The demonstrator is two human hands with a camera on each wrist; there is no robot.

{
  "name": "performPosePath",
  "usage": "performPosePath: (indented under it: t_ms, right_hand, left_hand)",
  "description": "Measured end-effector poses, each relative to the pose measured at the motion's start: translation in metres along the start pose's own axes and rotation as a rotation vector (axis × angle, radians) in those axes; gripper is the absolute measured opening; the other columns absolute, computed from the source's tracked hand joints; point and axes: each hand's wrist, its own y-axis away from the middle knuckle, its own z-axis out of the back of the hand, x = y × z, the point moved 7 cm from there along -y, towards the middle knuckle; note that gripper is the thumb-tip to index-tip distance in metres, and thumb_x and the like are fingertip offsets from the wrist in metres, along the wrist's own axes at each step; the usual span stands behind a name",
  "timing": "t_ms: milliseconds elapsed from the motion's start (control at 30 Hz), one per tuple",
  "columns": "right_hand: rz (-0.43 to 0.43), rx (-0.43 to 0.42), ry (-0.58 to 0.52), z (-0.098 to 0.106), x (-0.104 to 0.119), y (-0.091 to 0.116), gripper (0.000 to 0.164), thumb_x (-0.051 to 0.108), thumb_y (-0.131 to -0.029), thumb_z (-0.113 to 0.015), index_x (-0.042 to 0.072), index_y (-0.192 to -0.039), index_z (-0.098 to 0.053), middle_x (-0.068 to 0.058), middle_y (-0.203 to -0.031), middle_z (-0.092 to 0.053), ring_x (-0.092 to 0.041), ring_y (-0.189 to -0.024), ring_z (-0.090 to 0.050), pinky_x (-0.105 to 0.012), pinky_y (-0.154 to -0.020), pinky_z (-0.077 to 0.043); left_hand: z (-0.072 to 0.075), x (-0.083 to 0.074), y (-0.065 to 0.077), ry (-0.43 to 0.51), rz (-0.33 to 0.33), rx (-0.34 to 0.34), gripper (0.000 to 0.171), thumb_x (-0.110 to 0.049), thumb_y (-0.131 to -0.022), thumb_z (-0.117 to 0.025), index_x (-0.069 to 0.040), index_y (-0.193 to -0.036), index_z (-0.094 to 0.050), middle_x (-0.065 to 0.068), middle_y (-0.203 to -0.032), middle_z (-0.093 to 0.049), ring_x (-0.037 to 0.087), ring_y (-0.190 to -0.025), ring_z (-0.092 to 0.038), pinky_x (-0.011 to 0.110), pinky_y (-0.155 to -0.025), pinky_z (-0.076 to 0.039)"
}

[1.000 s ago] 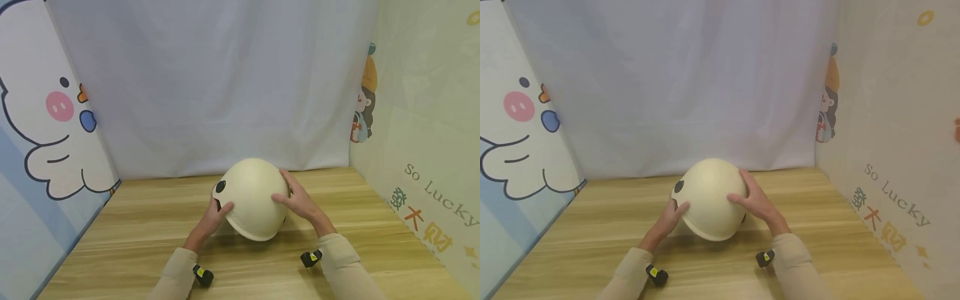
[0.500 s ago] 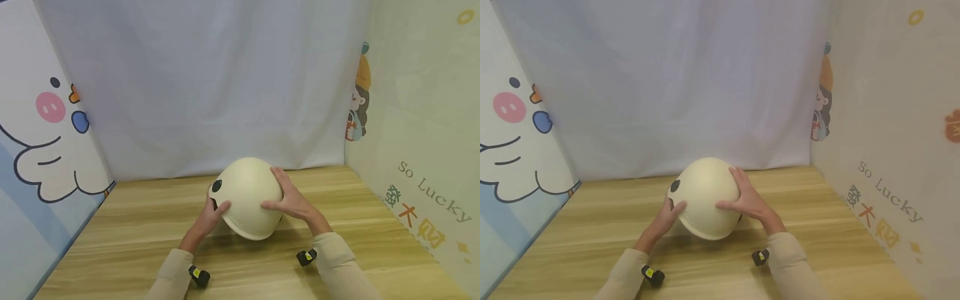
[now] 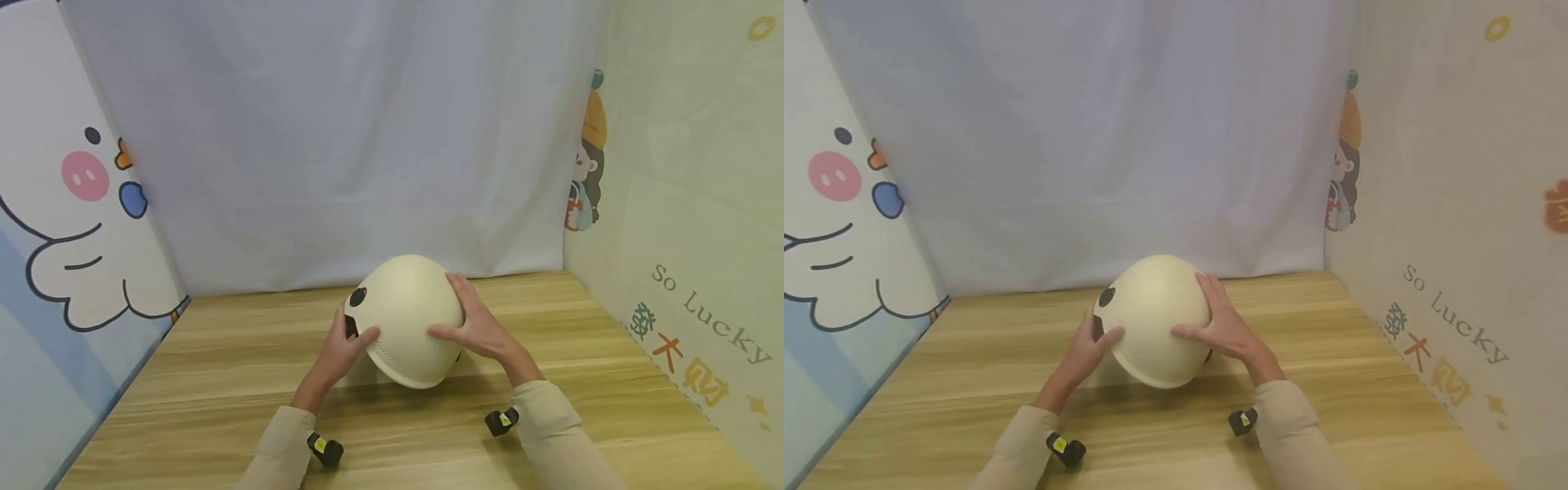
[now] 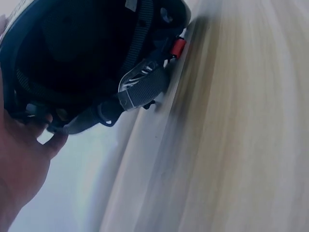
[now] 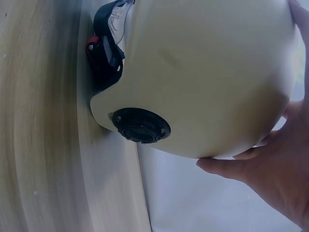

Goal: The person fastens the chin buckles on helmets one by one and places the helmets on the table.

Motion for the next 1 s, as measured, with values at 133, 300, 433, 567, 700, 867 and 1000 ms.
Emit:
performPosePath:
  t_ms: [133, 300, 433, 567, 700, 867, 1000]
  right_hand:
    - [-0.009, -0.005, -0.003, 0.001, -0.002, 0.001, 0.110, 0.050, -0.079, -0.078, 0.018, -0.162, -0.013, -0.014, -0.166, -0.007, -0.045, -0.146, -0.019, -0.071, -0.104, -0.028]
    - [-0.008, -0.002, -0.011, 0.002, -0.003, 0.002, 0.108, 0.051, -0.080, -0.076, 0.019, -0.162, -0.014, -0.014, -0.166, -0.009, -0.045, -0.145, -0.022, -0.071, -0.103, -0.030]
    - [0.004, 0.004, -0.037, 0.001, -0.004, 0.000, 0.104, 0.048, -0.082, -0.075, 0.022, -0.162, -0.015, -0.012, -0.165, -0.014, -0.044, -0.142, -0.029, -0.070, -0.100, -0.035]
    - [0.005, 0.010, -0.062, 0.001, -0.005, 0.000, 0.102, 0.044, -0.083, -0.075, 0.022, -0.162, -0.014, -0.010, -0.165, -0.014, -0.043, -0.141, -0.029, -0.070, -0.100, -0.035]
    - [-0.005, 0.019, -0.073, 0.000, -0.005, 0.001, 0.102, 0.045, -0.084, -0.074, 0.024, -0.162, -0.013, -0.010, -0.165, -0.013, -0.043, -0.142, -0.029, -0.070, -0.100, -0.034]
    - [-0.011, 0.020, -0.087, 0.000, -0.004, 0.001, 0.102, 0.049, -0.084, -0.073, 0.023, -0.162, -0.012, -0.011, -0.164, -0.015, -0.043, -0.142, -0.029, -0.069, -0.100, -0.035]
    - [-0.016, -0.003, -0.073, 0.000, -0.003, 0.000, 0.099, 0.051, -0.086, -0.069, 0.017, -0.162, -0.015, -0.014, -0.165, -0.011, -0.045, -0.144, -0.023, -0.071, -0.102, -0.031]
  left_hand:
    - [0.001, 0.002, 0.001, -0.005, 0.007, 0.052, 0.095, -0.025, -0.085, -0.079, -0.020, -0.159, -0.018, 0.014, -0.144, -0.048, 0.028, -0.129, -0.051, 0.049, -0.109, -0.035]
    - [0.003, 0.003, 0.001, 0.024, 0.015, 0.077, 0.113, -0.022, -0.081, -0.082, -0.018, -0.161, -0.002, 0.015, -0.150, -0.044, 0.029, -0.135, -0.046, 0.050, -0.114, -0.026]
    - [0.004, 0.001, 0.002, 0.041, 0.023, 0.074, 0.128, -0.023, -0.079, -0.085, -0.013, -0.158, 0.015, 0.020, -0.156, -0.035, 0.031, -0.139, -0.041, 0.051, -0.116, -0.022]
    - [0.003, -0.002, 0.003, 0.040, -0.029, 0.085, 0.130, -0.021, -0.077, -0.086, -0.013, -0.158, 0.015, 0.021, -0.155, -0.034, 0.032, -0.139, -0.040, 0.052, -0.116, -0.020]
    - [0.001, -0.004, 0.002, 0.056, -0.077, 0.120, 0.134, -0.021, -0.075, -0.089, -0.020, -0.158, 0.016, 0.018, -0.154, -0.036, 0.030, -0.138, -0.041, 0.052, -0.115, -0.021]
    - [0.000, -0.007, 0.002, 0.085, -0.095, 0.145, 0.138, -0.027, -0.075, -0.089, -0.026, -0.156, 0.023, 0.014, -0.161, -0.025, 0.028, -0.141, -0.036, 0.053, -0.116, -0.019]
    - [0.000, -0.008, 0.001, 0.079, -0.088, 0.141, 0.138, -0.027, -0.075, -0.089, -0.023, -0.156, 0.022, 0.014, -0.161, -0.026, 0.028, -0.141, -0.036, 0.053, -0.116, -0.018]
